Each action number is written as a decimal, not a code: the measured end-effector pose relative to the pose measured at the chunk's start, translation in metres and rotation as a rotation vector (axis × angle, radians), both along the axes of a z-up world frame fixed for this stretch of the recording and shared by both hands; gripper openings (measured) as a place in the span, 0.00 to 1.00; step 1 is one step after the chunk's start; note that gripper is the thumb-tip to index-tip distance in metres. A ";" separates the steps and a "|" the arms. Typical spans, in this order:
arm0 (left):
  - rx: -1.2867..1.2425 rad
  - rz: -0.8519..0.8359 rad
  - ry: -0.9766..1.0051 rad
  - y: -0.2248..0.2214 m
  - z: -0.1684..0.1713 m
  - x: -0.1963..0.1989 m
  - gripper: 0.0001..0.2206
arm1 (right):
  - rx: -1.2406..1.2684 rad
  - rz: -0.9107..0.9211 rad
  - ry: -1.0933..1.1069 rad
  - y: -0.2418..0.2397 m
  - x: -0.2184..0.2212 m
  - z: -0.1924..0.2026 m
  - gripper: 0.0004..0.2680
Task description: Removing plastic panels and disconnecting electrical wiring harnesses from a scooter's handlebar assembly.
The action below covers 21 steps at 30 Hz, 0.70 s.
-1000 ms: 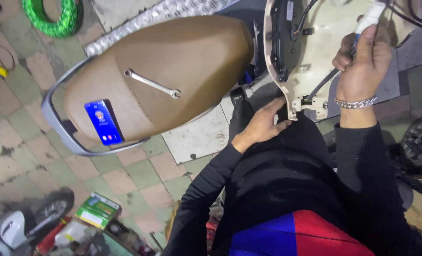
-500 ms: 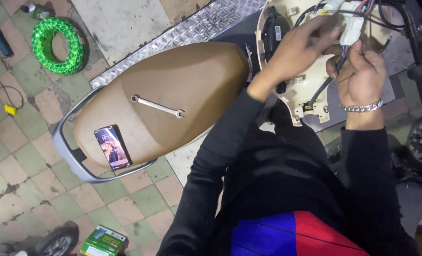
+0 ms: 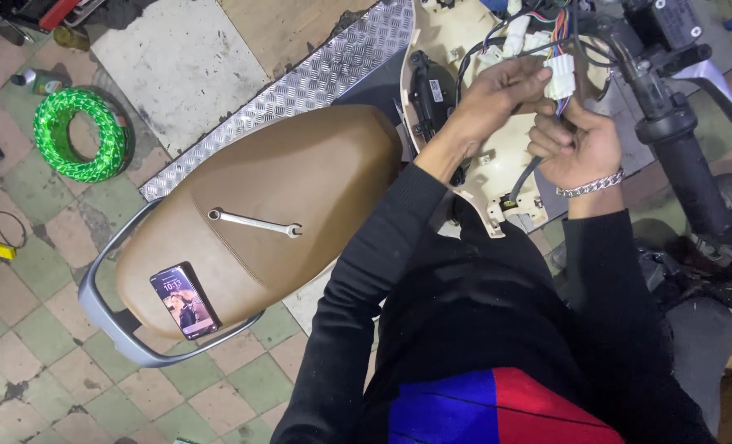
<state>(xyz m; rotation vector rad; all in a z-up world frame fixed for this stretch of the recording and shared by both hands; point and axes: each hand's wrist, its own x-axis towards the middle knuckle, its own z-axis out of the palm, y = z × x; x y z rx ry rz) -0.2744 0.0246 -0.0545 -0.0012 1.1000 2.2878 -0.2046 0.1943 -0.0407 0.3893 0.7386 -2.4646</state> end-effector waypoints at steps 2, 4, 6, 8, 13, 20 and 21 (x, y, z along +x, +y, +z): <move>-0.028 -0.013 -0.055 0.002 0.005 0.003 0.29 | -0.018 -0.027 -0.083 -0.002 -0.001 0.003 0.10; -0.073 0.015 -0.056 0.001 0.006 0.002 0.27 | 0.121 -0.107 -0.117 -0.010 0.000 0.000 0.07; -0.116 0.042 -0.058 0.000 0.012 0.001 0.25 | 0.262 -0.186 -0.153 -0.023 0.004 0.009 0.10; -0.239 0.053 -0.080 -0.002 0.024 -0.001 0.30 | 0.550 -0.297 0.116 -0.041 0.012 0.030 0.09; -0.136 0.085 -0.083 -0.002 0.029 0.000 0.16 | 0.704 -0.248 0.374 -0.039 0.022 0.010 0.11; -0.028 0.081 -0.078 -0.005 0.032 0.000 0.11 | 0.874 -0.169 0.379 -0.040 0.019 0.021 0.12; -0.028 0.080 -0.078 -0.005 0.031 -0.001 0.11 | 0.875 -0.170 0.378 -0.040 0.018 0.026 0.12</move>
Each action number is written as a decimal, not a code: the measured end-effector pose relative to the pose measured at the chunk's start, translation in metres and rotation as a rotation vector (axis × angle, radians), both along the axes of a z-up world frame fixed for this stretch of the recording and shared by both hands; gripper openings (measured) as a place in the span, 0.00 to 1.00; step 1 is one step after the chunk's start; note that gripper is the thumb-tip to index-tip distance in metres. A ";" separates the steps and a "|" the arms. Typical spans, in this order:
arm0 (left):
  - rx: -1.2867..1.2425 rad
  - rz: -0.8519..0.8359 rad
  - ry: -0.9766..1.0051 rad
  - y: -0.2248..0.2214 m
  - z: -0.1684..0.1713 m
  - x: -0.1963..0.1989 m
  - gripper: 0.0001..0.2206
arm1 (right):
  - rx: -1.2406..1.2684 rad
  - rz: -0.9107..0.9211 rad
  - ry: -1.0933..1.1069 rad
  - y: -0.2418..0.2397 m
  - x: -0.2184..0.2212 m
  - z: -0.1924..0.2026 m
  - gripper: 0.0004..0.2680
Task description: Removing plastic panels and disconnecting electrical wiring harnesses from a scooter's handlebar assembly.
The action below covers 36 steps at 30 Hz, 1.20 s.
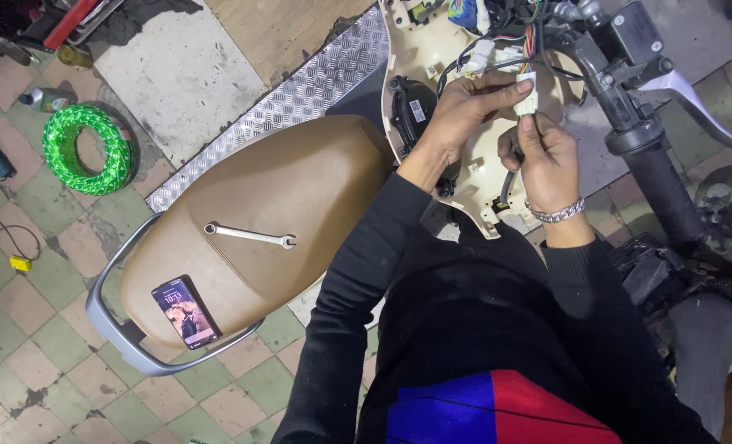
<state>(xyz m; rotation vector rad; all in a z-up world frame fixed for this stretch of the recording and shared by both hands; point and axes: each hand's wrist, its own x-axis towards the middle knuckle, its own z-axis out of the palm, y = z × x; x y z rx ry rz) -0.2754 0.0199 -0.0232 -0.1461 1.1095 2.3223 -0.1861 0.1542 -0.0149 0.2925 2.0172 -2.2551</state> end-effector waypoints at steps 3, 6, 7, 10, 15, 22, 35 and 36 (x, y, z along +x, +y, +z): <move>-0.005 -0.024 -0.038 0.000 -0.001 0.000 0.14 | 0.114 0.006 0.003 -0.002 0.000 0.009 0.13; -0.047 -0.046 -0.086 -0.002 -0.005 -0.001 0.25 | 0.100 -0.007 -0.016 -0.003 0.000 0.011 0.12; 0.042 -0.065 -0.029 -0.003 -0.011 -0.002 0.19 | 0.141 -0.004 -0.009 -0.003 0.000 0.013 0.12; 0.076 -0.103 -0.012 -0.007 -0.016 -0.004 0.15 | 0.149 0.000 -0.003 -0.002 -0.002 0.015 0.12; 0.032 -0.118 0.008 -0.011 -0.026 -0.005 0.13 | -0.287 -0.096 -0.143 0.014 -0.004 -0.007 0.09; -0.115 -0.115 -0.022 -0.018 -0.015 -0.007 0.16 | -0.600 0.083 -0.238 0.020 -0.010 -0.002 0.12; -0.197 -0.128 -0.028 -0.022 0.001 -0.010 0.20 | -0.558 0.162 -0.223 0.025 -0.013 -0.012 0.13; -0.196 -0.128 -0.029 -0.021 0.002 -0.009 0.20 | -0.558 0.161 -0.224 0.020 -0.010 -0.014 0.13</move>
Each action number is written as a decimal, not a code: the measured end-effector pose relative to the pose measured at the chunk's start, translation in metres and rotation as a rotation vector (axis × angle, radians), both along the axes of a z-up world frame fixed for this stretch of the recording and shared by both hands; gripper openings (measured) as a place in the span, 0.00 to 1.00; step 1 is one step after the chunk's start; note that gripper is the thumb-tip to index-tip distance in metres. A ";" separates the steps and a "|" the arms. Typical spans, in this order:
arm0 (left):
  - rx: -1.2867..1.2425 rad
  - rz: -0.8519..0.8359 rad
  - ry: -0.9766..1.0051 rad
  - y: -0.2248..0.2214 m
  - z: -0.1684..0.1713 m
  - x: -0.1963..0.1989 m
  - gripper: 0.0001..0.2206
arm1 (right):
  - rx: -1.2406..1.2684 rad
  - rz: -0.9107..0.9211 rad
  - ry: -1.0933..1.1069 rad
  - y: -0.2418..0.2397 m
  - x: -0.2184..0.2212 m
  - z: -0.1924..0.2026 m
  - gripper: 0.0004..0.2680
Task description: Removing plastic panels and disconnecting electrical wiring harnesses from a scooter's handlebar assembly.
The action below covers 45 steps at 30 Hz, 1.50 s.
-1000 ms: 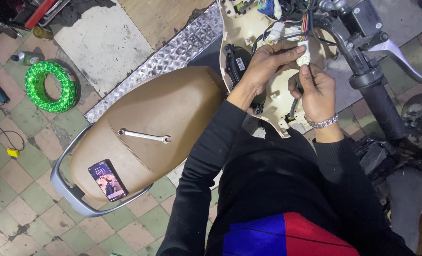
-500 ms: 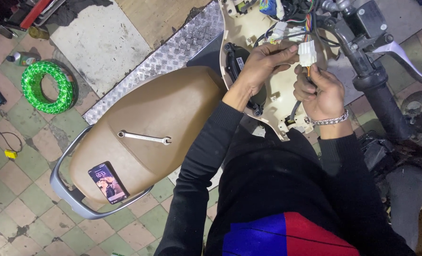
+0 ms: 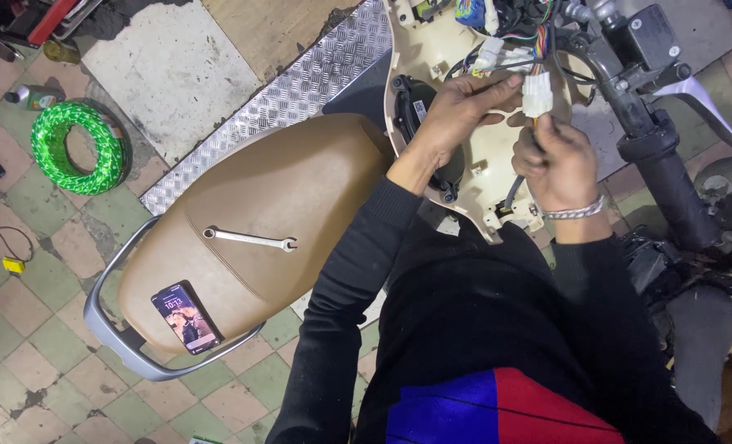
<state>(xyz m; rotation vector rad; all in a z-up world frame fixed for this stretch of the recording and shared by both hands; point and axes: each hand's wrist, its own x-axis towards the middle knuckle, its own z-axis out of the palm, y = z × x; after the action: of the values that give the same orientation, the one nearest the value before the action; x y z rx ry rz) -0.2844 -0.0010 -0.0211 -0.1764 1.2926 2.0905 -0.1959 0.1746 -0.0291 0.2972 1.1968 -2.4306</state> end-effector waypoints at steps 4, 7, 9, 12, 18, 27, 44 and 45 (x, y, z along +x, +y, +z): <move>-0.083 -0.039 0.096 0.004 0.000 0.002 0.19 | 0.471 -0.248 0.129 -0.015 0.008 -0.002 0.07; -0.102 -0.062 0.118 0.004 0.005 0.002 0.21 | 0.626 -0.265 0.200 -0.024 0.009 0.008 0.11; -0.094 -0.080 0.132 0.005 0.007 0.002 0.23 | 0.684 -0.272 0.222 -0.026 0.009 0.011 0.12; -0.102 -0.060 0.123 0.009 0.001 0.001 0.23 | 0.662 -0.305 0.275 -0.026 0.010 0.010 0.15; -0.038 -0.010 0.148 0.011 -0.006 0.002 0.16 | 0.636 -0.299 0.211 -0.024 0.009 0.010 0.13; 0.053 0.033 0.128 0.011 -0.004 0.002 0.14 | 0.555 -0.267 0.179 -0.022 0.009 0.013 0.14; -0.451 -0.063 0.745 -0.057 0.042 0.023 0.19 | 0.435 -0.326 0.011 -0.019 0.009 0.024 0.11; -0.471 -0.047 0.726 -0.070 0.040 0.035 0.19 | 0.425 -0.297 0.002 -0.013 0.009 0.019 0.11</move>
<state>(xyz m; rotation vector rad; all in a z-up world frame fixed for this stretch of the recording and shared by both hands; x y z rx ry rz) -0.2493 -0.0710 0.0186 0.4522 2.1793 1.8288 -0.1869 0.1620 -0.0097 0.6370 1.7774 -2.3882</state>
